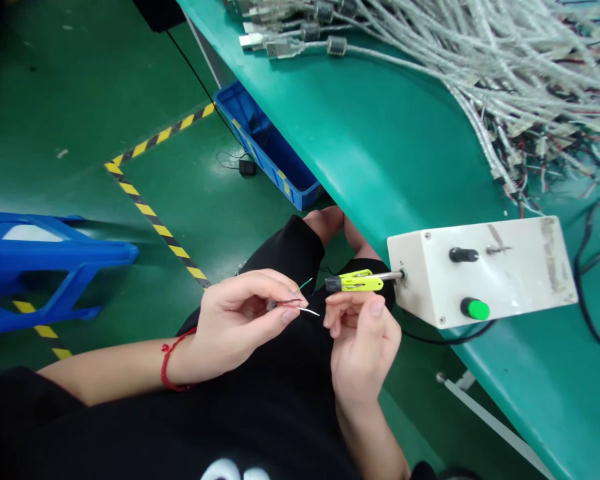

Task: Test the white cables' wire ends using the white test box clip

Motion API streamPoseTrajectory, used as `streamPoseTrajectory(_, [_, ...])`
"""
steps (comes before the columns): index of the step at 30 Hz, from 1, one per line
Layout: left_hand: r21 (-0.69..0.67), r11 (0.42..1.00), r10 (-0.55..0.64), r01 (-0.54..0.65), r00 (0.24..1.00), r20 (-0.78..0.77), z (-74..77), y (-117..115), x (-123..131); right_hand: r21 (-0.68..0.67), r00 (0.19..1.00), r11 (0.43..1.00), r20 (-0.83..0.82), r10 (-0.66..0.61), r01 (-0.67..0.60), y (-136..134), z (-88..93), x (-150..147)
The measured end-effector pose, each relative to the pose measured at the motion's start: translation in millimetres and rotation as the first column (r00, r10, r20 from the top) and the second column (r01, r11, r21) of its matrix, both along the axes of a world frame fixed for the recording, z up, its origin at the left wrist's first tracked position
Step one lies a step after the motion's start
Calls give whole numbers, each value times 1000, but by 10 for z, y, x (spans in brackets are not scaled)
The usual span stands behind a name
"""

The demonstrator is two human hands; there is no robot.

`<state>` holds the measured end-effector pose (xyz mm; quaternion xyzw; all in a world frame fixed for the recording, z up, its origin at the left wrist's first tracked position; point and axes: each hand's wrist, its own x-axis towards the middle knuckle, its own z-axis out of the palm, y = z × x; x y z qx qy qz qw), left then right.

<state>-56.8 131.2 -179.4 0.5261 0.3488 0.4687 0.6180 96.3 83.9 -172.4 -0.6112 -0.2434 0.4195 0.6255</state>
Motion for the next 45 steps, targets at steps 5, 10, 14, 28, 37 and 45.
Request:
streamPoseTrajectory(5, [-29, 999, 23, -22, 999, 24, 15, -46, -44, 6, 992, 1000, -126, 5, -4, -20, -60, -68])
streamPoseTrajectory(10, [-92, 995, 48, -44, 998, 48, 15, -40, -59, 103, 918, 994, -397, 4, 40, 18, -148, -80])
streamPoseTrajectory(14, [-90, 995, 54, -50, 997, 46, -3, -13, -45, 127, 910, 991, -415, 9, 48, 37, -233, -69])
streamPoseTrajectory(28, [-66, 996, 55, -55, 998, 8, -3, 32, 71, 174, 924, 985, -375, 75, -9, 34, -327, -34])
streamPoseTrajectory(37, [-1, 999, 38, -38, 999, 13, -24, 47, 51, 127, 945, 990, -313, 93, -55, -5, -286, -29])
streamPoseTrajectory(45, [0, 999, 37, -37, 999, 18, -1, 83, 64, 137, 847, 938, 405, -345, 317, -396, -103, 42])
